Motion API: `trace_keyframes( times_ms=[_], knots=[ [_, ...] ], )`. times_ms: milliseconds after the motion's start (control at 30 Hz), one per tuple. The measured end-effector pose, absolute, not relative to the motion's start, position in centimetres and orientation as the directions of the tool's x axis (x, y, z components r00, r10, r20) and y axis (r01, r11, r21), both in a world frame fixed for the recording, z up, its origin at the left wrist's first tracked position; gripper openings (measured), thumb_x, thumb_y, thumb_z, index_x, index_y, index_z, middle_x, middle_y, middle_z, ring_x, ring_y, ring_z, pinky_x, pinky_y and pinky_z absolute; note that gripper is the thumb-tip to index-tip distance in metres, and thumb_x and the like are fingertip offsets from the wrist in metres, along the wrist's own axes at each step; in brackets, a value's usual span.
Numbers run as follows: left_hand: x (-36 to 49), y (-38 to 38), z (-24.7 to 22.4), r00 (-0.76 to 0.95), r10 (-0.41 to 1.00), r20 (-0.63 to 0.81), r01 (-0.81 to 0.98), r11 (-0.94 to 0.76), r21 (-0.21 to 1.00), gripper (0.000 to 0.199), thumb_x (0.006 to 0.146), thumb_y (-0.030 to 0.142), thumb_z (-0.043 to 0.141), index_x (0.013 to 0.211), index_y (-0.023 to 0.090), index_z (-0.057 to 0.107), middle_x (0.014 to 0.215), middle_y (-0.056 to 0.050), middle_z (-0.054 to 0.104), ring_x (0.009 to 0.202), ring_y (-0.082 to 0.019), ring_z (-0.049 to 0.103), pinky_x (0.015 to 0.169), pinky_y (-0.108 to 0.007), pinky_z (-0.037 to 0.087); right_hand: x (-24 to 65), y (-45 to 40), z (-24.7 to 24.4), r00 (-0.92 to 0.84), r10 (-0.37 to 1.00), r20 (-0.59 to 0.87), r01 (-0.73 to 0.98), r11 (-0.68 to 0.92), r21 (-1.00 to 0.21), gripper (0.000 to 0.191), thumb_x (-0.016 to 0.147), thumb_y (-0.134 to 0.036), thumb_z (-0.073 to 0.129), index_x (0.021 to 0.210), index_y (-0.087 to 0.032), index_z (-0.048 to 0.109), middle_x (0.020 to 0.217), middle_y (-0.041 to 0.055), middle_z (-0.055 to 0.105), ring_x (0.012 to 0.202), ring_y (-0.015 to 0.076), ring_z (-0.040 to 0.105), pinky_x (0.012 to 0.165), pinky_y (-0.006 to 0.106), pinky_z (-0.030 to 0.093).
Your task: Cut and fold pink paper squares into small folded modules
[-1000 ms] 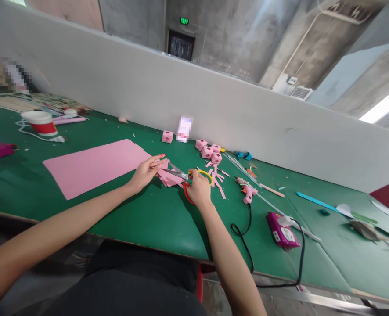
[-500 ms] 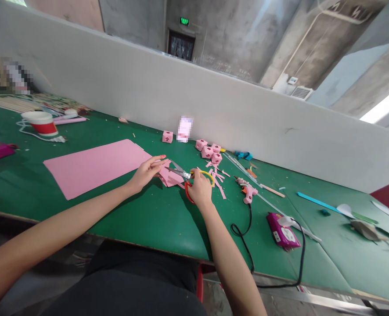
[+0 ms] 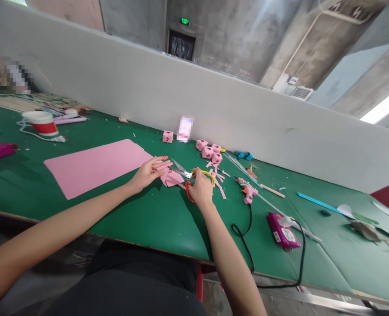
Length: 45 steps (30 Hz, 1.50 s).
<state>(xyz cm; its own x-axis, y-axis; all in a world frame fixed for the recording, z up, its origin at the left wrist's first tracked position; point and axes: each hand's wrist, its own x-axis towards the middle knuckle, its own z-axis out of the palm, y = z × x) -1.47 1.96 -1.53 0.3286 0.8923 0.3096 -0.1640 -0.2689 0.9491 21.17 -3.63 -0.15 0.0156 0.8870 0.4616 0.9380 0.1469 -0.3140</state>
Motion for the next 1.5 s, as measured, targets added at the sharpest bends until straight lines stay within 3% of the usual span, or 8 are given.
trace_keyframes(
  times_ms=[567, 1500],
  knots=[
    [-1.5, 1.9, -1.4, 0.339, 0.889, 0.309, -0.19, -0.258, 0.948, 0.055, 0.081, 0.032, 0.075, 0.13, 0.019, 0.055, 0.142, -0.02, 0.058, 0.131, -0.038, 0.057, 0.105, -0.058, 0.048, 21.4, -3.5, -0.1, 0.047, 0.892, 0.449, 0.935, 0.119, -0.333, 0.045, 0.076, -0.016, 0.062, 0.12, -0.019, 0.056, 0.103, 0.0061, 0.075, 0.091, 0.0277, 0.068, 0.08, 0.035, 0.048],
    [-1.8, 1.7, -0.7, 0.364, 0.9, 0.239, -0.097, -0.219, 0.971, 0.057, 0.077, 0.025, 0.074, 0.13, 0.016, 0.055, 0.135, -0.018, 0.065, 0.136, -0.034, 0.053, 0.108, -0.052, 0.048, 22.5, -2.7, -0.6, 0.042, 0.92, 0.389, 0.919, 0.118, -0.377, 0.048, 0.072, -0.011, 0.062, 0.119, -0.019, 0.058, 0.106, 0.007, 0.076, 0.093, 0.0256, 0.07, 0.084, 0.035, 0.051]
  ],
)
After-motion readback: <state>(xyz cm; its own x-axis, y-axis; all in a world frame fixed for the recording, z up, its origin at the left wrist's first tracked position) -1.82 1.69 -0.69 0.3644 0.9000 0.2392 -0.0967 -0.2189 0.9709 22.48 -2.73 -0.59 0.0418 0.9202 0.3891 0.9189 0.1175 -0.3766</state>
